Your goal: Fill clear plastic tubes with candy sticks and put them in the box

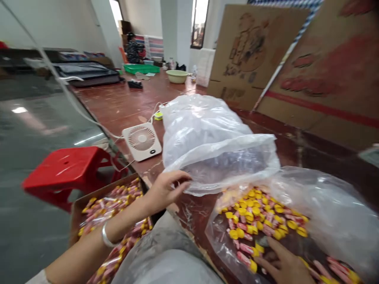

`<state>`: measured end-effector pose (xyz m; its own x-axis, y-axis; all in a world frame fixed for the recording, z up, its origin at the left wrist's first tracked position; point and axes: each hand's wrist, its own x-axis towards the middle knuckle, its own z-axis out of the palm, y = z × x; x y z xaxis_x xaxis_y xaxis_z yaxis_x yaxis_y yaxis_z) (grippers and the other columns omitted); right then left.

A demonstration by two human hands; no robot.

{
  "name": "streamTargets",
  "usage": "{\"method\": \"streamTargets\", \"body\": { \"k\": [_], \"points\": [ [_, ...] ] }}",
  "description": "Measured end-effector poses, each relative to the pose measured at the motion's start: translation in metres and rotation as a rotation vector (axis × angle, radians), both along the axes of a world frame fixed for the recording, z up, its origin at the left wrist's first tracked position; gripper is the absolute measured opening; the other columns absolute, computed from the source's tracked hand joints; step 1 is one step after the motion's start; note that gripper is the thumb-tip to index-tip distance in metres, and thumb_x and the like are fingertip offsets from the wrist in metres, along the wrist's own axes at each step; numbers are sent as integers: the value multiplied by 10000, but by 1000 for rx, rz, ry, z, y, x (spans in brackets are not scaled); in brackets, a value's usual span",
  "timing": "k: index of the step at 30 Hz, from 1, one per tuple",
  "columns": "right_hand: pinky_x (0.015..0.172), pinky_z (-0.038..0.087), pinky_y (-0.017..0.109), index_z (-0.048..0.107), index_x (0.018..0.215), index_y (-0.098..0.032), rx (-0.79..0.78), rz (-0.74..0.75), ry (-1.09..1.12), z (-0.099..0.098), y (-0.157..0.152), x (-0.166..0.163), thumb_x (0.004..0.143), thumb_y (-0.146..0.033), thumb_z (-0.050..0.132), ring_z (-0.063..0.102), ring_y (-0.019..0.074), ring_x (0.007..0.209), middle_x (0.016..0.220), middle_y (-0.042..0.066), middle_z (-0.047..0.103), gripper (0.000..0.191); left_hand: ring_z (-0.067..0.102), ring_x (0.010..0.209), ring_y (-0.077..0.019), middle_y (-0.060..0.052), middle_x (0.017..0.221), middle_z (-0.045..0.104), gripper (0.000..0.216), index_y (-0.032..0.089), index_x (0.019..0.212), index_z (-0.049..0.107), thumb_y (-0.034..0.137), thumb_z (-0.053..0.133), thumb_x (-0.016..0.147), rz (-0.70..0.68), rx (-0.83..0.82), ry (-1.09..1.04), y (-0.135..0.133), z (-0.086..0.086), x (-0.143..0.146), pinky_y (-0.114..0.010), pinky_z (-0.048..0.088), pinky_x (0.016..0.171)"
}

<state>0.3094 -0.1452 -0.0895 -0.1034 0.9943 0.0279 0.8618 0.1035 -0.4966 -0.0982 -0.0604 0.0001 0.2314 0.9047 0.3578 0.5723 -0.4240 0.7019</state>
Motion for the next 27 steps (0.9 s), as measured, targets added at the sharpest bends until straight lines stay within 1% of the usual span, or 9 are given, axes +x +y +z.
{"method": "streamTargets", "body": {
  "k": [1,3,5,7,12,16,20,24,27],
  "points": [
    [519,545,290,661,821,-280,-26,-33,4,4,-1,-2,749,-456,609,670,208,519,568,-15,680,198,675,850,-157,-50,938,738,197,177,1029,695,277,540,960,-110,46,83,10,2,22,-252,518,775],
    [525,529,293,659,838,-268,-58,-107,20,11,-4,-3,741,-473,629,661,209,505,546,-22,677,228,670,892,-171,-64,991,715,215,185,1081,679,230,501,971,-184,66,328,38,-2,60,-266,520,786],
    [559,527,302,659,844,-261,-44,-157,44,18,-7,-3,740,-475,627,681,218,551,599,-11,702,240,668,903,-198,-92,1031,690,258,180,1110,671,154,463,959,-142,42,532,70,-12,88,-298,525,779],
    [583,524,307,648,799,-262,0,-170,56,22,-12,0,753,-469,612,704,224,617,693,8,732,215,665,896,-227,-133,1062,665,318,159,1128,664,72,436,925,-95,25,610,99,-25,108,-335,531,756],
    [593,530,304,615,731,-265,-10,-159,66,22,-17,8,803,-491,632,714,231,662,700,8,724,238,606,1094,-323,-212,1204,597,373,149,1203,642,41,425,919,-117,50,659,136,-46,125,-426,535,809],
    [611,572,296,634,756,-255,-12,-123,132,22,-18,10,832,-520,655,727,221,689,766,23,740,277,599,1101,-301,-176,1164,625,308,139,1127,679,64,452,933,-193,48,630,145,-45,112,-417,518,904],
    [673,631,310,658,866,-234,80,-221,301,26,-16,0,815,-547,697,762,238,757,855,53,772,319,567,1182,-282,-120,1246,616,337,162,1193,658,78,456,936,-265,49,525,126,-36,97,-391,475,1013],
    [754,653,337,654,988,-196,283,-273,531,41,-12,-30,843,-473,715,770,256,843,945,103,783,319,632,1093,-212,-98,1235,657,319,201,1280,591,182,479,981,-411,-12,324,67,-24,95,-345,517,960],
    [774,654,345,654,1049,-187,435,-210,590,60,-5,-63,896,-334,691,767,235,840,969,102,776,216,667,952,-199,-67,1087,703,450,235,1389,513,288,591,949,-497,-243,13,19,-16,101,-330,537,860]
  ]
}}
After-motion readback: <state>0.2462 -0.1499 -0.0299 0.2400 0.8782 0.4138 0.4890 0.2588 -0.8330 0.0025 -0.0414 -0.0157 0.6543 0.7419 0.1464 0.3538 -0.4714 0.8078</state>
